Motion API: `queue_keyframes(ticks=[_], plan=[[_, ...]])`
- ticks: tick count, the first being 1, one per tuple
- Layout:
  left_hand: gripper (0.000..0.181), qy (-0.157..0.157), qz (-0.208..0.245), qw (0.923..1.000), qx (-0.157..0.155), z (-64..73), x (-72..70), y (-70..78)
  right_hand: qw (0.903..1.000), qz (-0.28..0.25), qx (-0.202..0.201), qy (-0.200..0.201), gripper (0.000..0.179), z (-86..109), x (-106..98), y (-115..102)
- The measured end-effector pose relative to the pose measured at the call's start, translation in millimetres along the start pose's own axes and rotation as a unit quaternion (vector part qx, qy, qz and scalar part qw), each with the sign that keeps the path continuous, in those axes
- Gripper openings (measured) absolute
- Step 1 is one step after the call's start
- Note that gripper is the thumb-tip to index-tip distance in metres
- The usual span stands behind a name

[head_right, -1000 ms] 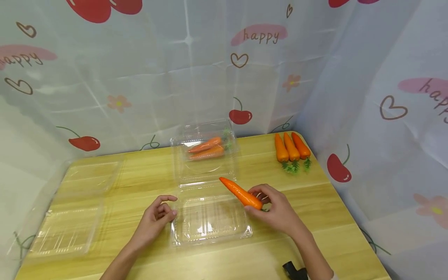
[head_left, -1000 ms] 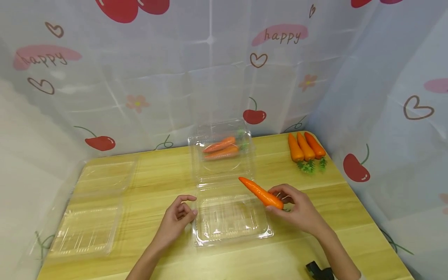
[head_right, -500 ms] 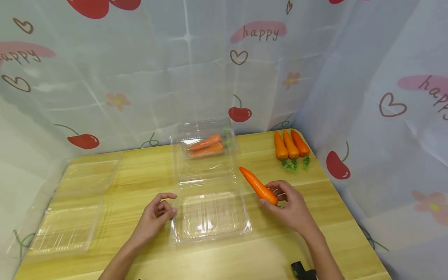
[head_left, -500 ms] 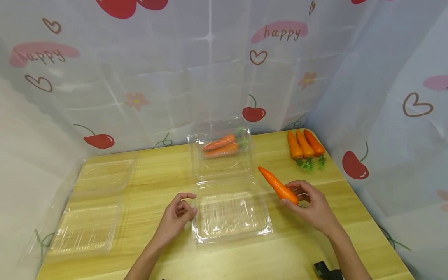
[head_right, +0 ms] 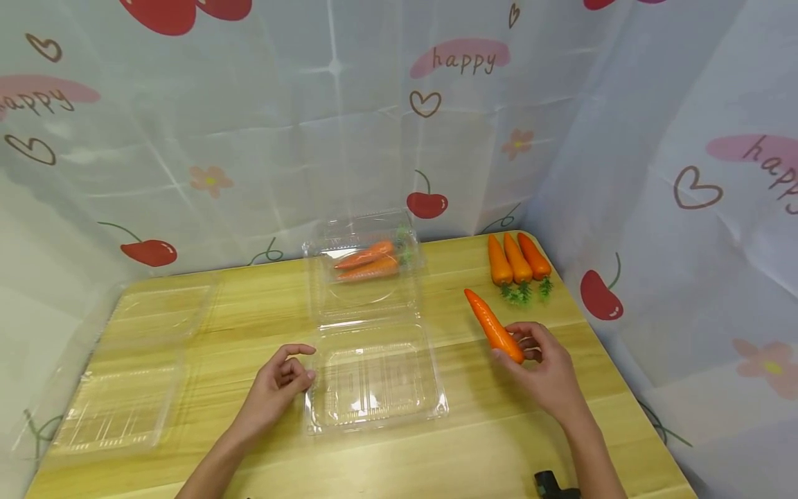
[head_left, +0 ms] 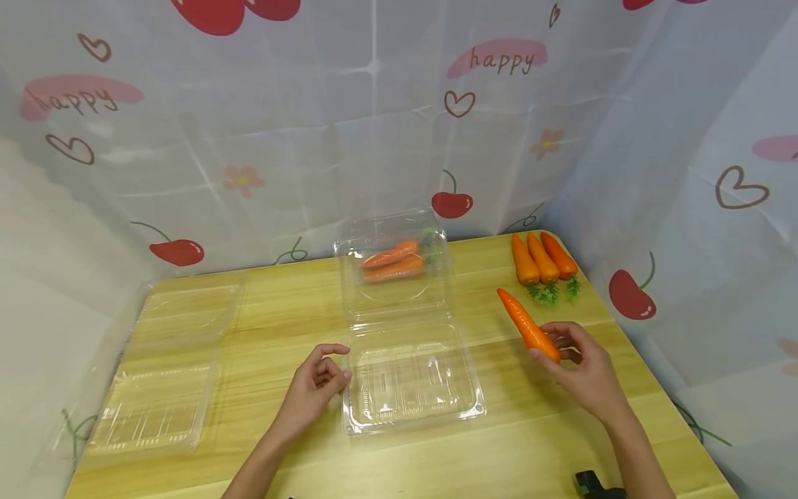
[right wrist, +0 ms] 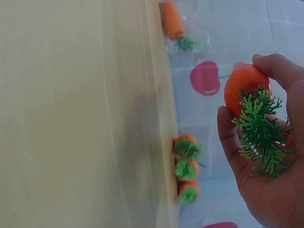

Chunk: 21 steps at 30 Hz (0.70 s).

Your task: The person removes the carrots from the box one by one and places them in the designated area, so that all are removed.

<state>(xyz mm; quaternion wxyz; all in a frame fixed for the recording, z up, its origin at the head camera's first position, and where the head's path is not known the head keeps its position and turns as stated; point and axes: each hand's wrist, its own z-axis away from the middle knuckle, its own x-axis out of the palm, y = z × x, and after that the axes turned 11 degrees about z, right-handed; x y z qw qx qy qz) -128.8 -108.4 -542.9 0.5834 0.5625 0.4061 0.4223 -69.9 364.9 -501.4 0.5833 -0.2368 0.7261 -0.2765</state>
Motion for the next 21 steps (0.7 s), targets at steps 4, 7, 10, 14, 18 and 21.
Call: queue_keyframes(ticks=[4,7,10,14,18,21], plan=[[0.044,-0.001,0.003,1.0,-0.002,0.9,0.1,1.6,0.9999,-0.005,0.012,0.007,0.045,2.6,-2.8,7.9],[0.044,-0.003,0.002,1.0,-0.003,1.4,0.3,2.6,0.9997,-0.002,0.018,0.013,0.044,3.7,-5.7,14.3],[0.044,-0.002,0.003,1.0,-0.008,1.7,0.6,2.8,0.9992,0.005,0.034,0.021,0.045,3.5,-9.7,22.4],[0.044,0.0,0.003,0.9999,-0.012,2.3,1.1,2.8,0.9973,0.009,0.063,0.036,0.046,2.0,-15.9,35.6],[0.044,0.0,0.004,0.9999,-0.011,1.9,1.3,3.1,0.9954,0.017,0.081,0.048,0.049,3.0,-20.6,47.6],[0.044,-0.002,0.005,0.9999,-0.009,1.8,1.1,3.0,0.9936,0.029,0.094,0.056,0.05,5.4,-24.4,51.1]])
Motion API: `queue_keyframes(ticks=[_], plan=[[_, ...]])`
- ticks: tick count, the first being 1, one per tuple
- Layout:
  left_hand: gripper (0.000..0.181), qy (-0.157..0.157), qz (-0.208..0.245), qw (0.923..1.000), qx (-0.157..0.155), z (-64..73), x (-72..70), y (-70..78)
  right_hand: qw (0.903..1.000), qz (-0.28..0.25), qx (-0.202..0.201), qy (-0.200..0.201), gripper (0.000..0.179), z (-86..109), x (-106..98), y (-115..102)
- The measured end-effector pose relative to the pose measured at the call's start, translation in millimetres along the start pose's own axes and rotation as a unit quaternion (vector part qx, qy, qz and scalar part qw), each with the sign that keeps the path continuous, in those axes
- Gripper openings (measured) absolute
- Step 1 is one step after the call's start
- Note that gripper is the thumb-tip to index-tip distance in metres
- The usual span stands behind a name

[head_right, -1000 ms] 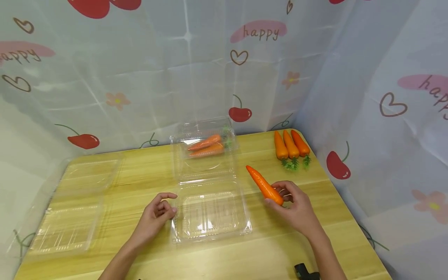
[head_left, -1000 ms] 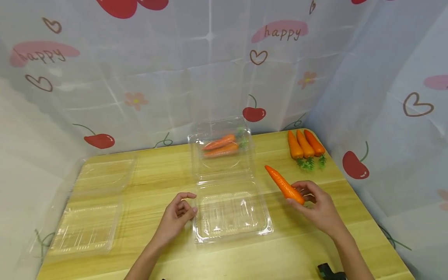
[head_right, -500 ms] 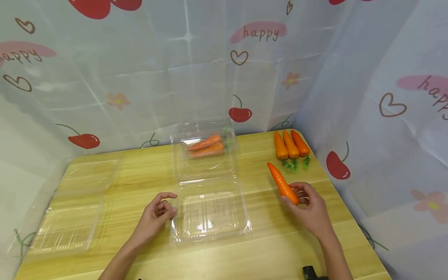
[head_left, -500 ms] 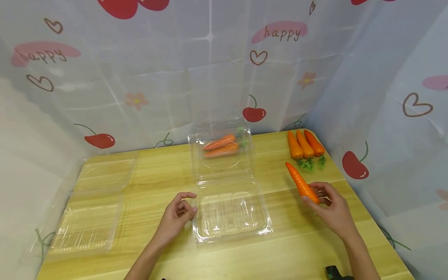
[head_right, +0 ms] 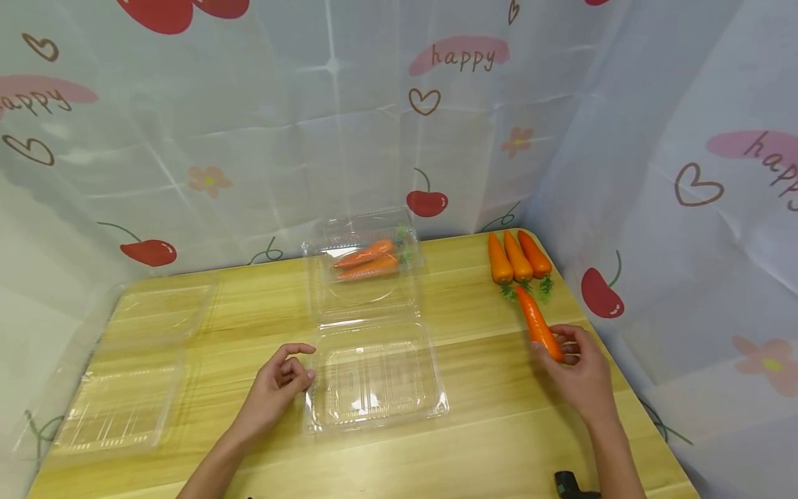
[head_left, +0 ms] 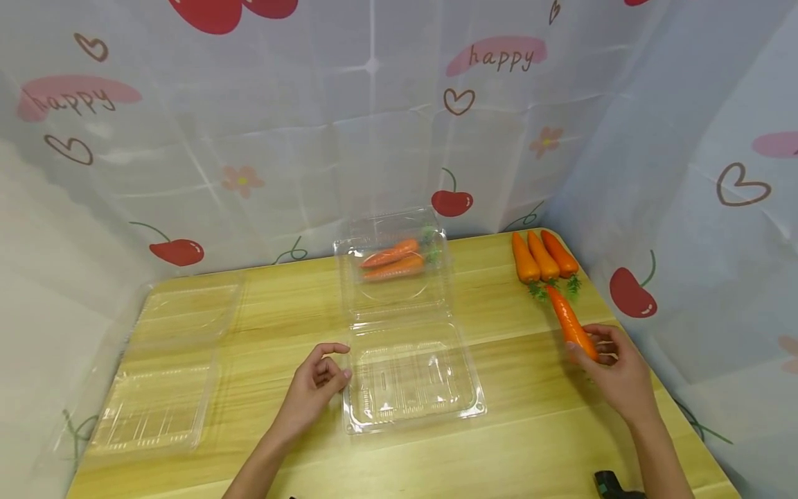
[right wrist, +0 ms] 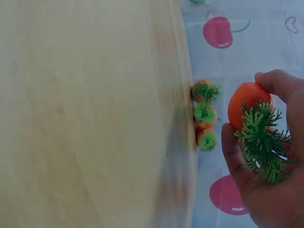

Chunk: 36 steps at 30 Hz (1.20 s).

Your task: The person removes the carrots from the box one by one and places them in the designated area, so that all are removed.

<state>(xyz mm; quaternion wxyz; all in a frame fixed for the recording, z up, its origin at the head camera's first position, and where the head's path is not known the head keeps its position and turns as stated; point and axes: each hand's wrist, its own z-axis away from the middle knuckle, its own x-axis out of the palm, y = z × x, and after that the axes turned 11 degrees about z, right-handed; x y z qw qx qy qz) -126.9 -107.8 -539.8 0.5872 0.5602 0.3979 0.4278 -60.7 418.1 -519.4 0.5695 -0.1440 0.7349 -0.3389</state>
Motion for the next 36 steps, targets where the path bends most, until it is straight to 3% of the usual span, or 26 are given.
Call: queue_keyframes(ticks=[10,16,36], plan=[[0.044,0.0,-0.001,1.0,0.001,0.3,-0.1,1.1,0.9978,0.051,0.038,0.016,0.053,-8.9,-6.6,10.5],[0.044,-0.003,-0.003,1.0,0.007,1.2,0.3,0.9,0.9962,0.074,0.046,-0.001,0.056,-18.7,-6.0,23.4],[0.044,0.002,-0.003,1.0,0.004,1.1,0.8,0.5,0.9904,0.134,0.012,-0.031,0.058,-33.0,-6.8,30.0]])
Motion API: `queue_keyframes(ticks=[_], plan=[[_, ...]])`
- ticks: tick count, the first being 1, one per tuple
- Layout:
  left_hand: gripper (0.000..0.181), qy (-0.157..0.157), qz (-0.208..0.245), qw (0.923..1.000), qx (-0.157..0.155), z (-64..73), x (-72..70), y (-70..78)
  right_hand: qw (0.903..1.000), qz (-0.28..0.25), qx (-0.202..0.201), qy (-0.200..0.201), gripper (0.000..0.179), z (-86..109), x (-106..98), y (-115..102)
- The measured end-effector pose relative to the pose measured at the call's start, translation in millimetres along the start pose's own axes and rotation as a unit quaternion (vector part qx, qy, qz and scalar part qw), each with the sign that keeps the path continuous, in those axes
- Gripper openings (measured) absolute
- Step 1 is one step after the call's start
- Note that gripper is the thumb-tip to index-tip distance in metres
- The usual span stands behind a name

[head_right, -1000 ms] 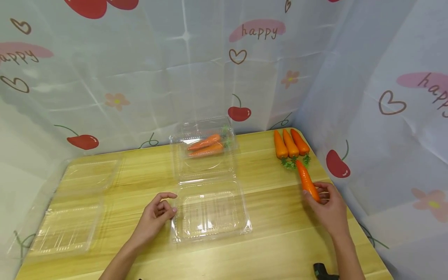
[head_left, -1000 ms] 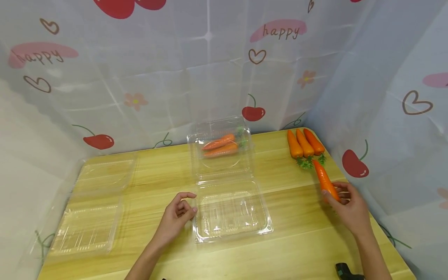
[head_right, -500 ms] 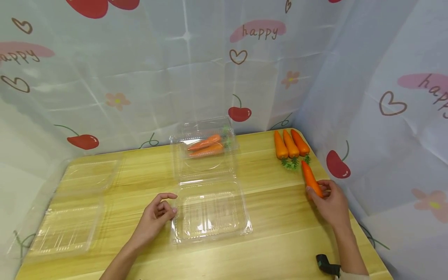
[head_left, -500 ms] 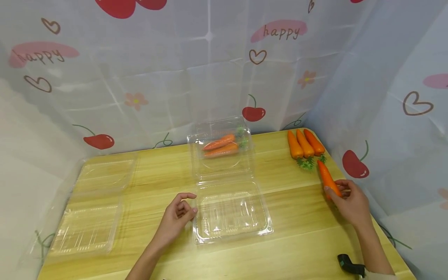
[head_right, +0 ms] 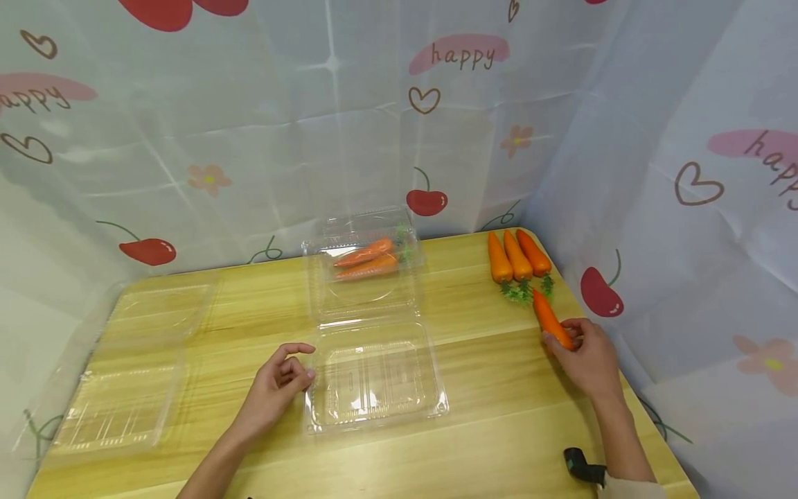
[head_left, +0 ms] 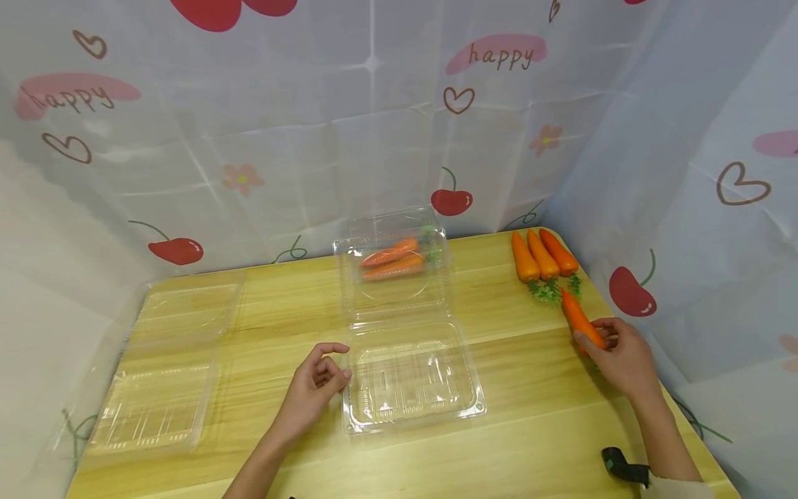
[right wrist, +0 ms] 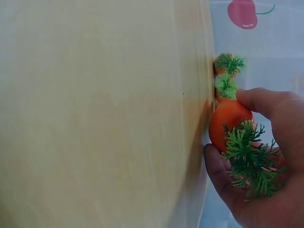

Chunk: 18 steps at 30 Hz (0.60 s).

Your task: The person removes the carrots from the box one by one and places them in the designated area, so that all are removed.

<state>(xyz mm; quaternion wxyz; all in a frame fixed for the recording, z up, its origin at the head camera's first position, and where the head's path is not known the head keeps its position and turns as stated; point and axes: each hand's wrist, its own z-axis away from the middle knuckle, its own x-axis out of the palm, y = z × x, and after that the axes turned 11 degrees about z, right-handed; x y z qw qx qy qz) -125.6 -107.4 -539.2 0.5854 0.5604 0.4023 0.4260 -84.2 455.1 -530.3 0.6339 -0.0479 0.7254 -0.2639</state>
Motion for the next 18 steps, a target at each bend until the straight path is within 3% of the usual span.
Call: queue_keyframes(ticks=[18], plan=[[0.044,-0.002,0.005,0.9999,0.012,-1.8,-2.3,-5.0,0.9972,0.063,0.004,-0.04,0.068,-15.5,-7.9,-5.9]])
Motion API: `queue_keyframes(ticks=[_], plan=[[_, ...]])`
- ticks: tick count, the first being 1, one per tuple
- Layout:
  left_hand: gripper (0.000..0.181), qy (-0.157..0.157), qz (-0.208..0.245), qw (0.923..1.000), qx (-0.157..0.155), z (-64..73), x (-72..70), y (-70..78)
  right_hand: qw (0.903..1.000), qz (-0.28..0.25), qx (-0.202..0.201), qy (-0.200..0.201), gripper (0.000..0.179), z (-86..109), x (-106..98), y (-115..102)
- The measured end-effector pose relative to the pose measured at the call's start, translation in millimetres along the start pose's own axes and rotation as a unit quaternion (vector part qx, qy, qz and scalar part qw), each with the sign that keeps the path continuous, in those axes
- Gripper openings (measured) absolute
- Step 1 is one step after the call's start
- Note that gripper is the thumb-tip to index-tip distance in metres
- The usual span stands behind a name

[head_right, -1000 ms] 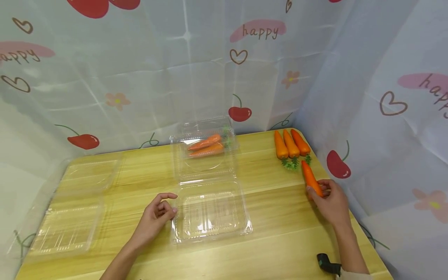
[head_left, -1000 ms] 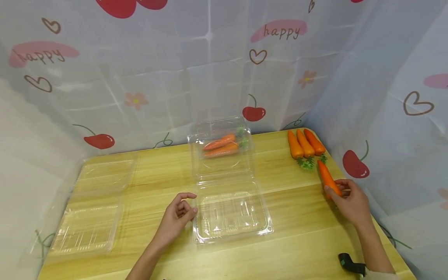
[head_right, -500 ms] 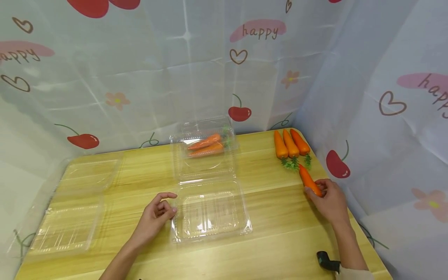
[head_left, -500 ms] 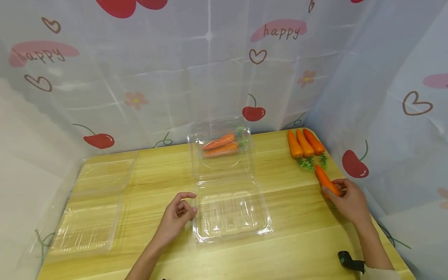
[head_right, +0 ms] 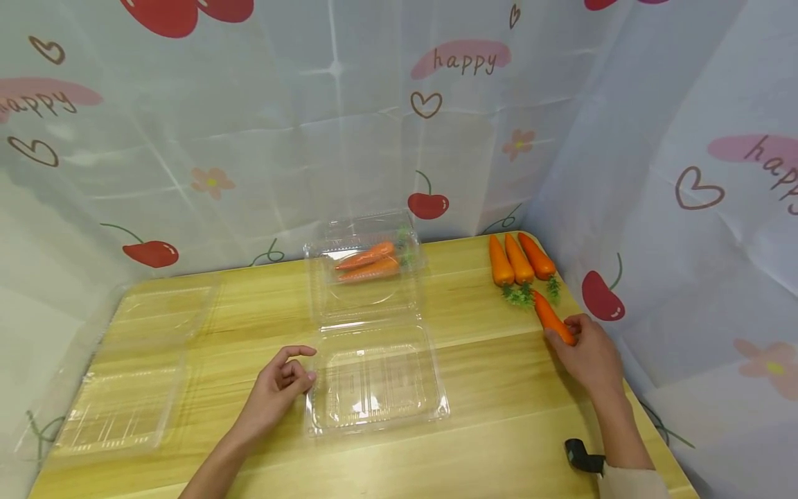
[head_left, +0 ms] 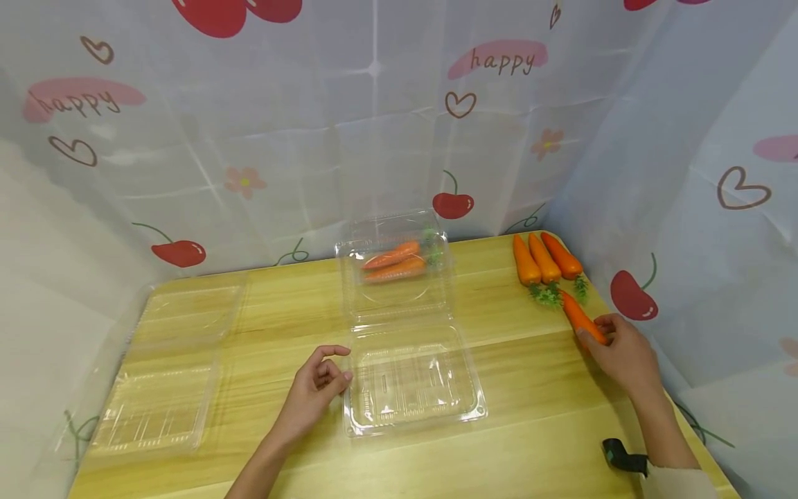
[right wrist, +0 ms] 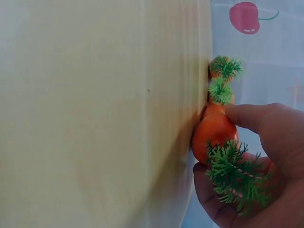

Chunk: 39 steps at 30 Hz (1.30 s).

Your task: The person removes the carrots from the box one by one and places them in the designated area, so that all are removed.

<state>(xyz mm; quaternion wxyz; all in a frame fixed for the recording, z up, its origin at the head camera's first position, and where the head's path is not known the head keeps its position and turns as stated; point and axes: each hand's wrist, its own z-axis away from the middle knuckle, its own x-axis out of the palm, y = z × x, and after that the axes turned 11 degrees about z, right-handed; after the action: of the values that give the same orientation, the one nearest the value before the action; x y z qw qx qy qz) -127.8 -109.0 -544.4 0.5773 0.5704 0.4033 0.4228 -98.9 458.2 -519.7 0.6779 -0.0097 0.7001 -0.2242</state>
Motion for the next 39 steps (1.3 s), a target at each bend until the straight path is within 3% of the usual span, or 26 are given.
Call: queue_keyframes(ticks=[15,19,24,28,32,35,39], plan=[[0.044,-0.001,0.01,0.9999,-0.004,1.6,-0.1,1.9,0.9993,0.012,0.031,0.019,0.073,-3.9,-5.6,-7.5],[0.044,0.001,0.007,0.9999,-0.007,2.1,0.0,2.0,0.9962,0.041,0.005,0.077,0.063,-0.2,-7.0,-22.4],[0.044,0.001,0.002,1.0,-0.005,1.5,-0.6,0.1,0.9871,0.044,-0.047,0.147,0.047,6.0,-0.9,-59.9],[0.044,0.001,-0.005,1.0,0.003,1.7,-1.3,-0.6,0.9867,-0.018,-0.111,0.117,0.04,11.8,11.2,-97.8],[0.044,0.004,-0.003,1.0,-0.004,2.4,-1.9,0.3,0.9814,-0.09,-0.165,0.042,0.038,18.8,26.8,-131.8],[0.044,0.002,0.0,1.0,-0.005,2.7,-2.0,0.9,0.9752,-0.126,-0.182,0.001,0.037,22.2,36.0,-150.6],[0.044,0.0,0.005,1.0,-0.003,3.0,-1.6,0.8,0.9658,-0.16,-0.202,-0.023,0.036,23.9,45.6,-166.0]])
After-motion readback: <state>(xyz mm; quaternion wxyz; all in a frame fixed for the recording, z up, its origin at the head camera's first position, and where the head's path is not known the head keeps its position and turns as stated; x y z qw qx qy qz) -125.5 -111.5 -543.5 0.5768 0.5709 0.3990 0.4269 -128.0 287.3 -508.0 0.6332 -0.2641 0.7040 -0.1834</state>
